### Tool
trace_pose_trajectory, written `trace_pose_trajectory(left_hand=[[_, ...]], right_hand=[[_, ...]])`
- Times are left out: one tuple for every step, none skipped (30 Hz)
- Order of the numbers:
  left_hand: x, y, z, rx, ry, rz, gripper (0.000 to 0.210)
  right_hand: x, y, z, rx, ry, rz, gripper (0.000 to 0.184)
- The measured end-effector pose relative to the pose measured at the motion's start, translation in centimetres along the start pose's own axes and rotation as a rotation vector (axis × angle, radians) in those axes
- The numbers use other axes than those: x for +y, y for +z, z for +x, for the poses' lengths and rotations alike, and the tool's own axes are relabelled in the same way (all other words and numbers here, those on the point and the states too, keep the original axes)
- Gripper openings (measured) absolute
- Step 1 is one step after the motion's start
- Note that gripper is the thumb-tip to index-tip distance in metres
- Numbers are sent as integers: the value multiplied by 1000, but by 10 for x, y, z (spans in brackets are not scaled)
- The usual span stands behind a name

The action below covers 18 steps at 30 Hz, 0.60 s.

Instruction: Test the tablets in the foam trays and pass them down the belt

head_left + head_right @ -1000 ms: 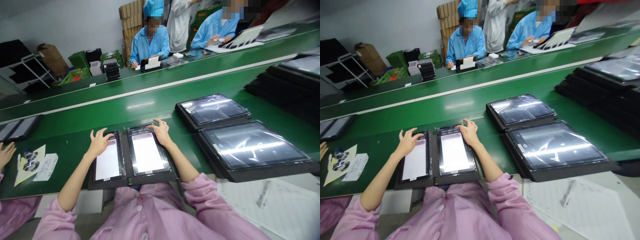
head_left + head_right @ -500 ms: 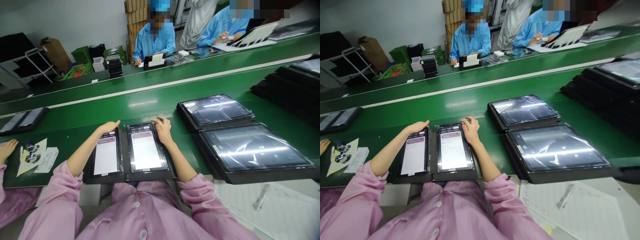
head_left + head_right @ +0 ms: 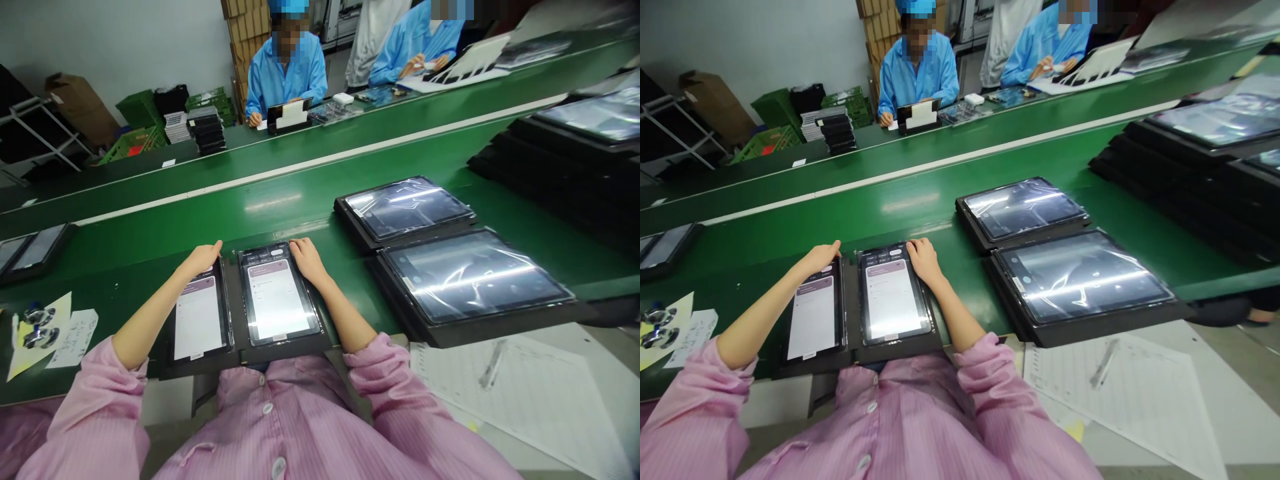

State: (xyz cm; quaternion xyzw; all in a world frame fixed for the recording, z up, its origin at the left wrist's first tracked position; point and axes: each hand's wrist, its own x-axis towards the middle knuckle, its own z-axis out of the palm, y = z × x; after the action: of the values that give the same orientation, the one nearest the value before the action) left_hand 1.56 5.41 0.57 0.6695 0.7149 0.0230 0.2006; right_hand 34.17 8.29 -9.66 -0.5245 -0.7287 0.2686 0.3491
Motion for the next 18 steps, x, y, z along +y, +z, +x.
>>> trace_pose_trajectory(left_hand=[[3, 4, -4, 14, 19, 2, 78], [7, 8, -9, 26, 51, 2, 74], [10, 12, -13, 27, 98, -1, 68], [12, 16, -16, 14, 157, -7, 63], [14, 19, -19, -15, 219, -14, 61], [15, 22, -21, -54, 280, -19, 61], [15, 25, -22, -95, 331, -22, 63], [14, 27, -23, -126, 363, -22, 64], [13, 30, -23, -141, 375, -19, 64], [12, 31, -22, -141, 378, -14, 64], [10, 33, -22, -135, 379, -10, 63], [9, 34, -21, -126, 381, -8, 63], [7, 35, -20, -118, 387, -11, 62], [6, 35, -19, -110, 396, -14, 63], [4, 35, -18, -99, 403, -13, 63], [3, 33, -18, -85, 398, 0, 63], [0, 29, -18, -75, 375, 27, 63], [-2, 25, -19, -74, 334, 68, 63]], right_hand=[[0, 1, 0, -7, 1, 3, 54], [0, 1, 0, -12, 2, 10, 54], [0, 0, 1, -18, 9, 18, 53], [0, -1, 1, -25, 29, 35, 53], [-1, -1, 2, -34, 58, 57, 52], [-1, -2, 2, -42, 88, 76, 53], [-2, -3, 3, -47, 115, 108, 54], [-4, -4, 3, -49, 131, 171, 56], [-6, -4, 3, -56, 133, 272, 60], [-8, -4, 3, -67, 120, 406, 64], [-10, -4, 3, -80, 96, 561, 67], [-13, -3, 4, -93, 70, 719, 69], [-15, -3, 4, -105, 47, 847, 69], [-16, -2, 5, -110, 31, 918, 69], [-17, -2, 5, -103, 26, 932, 69], [-16, -2, 6, -83, 30, 884, 68], [-15, -2, 7, -58, 38, 795, 70], [-14, -2, 7, -31, 46, 691, 71]])
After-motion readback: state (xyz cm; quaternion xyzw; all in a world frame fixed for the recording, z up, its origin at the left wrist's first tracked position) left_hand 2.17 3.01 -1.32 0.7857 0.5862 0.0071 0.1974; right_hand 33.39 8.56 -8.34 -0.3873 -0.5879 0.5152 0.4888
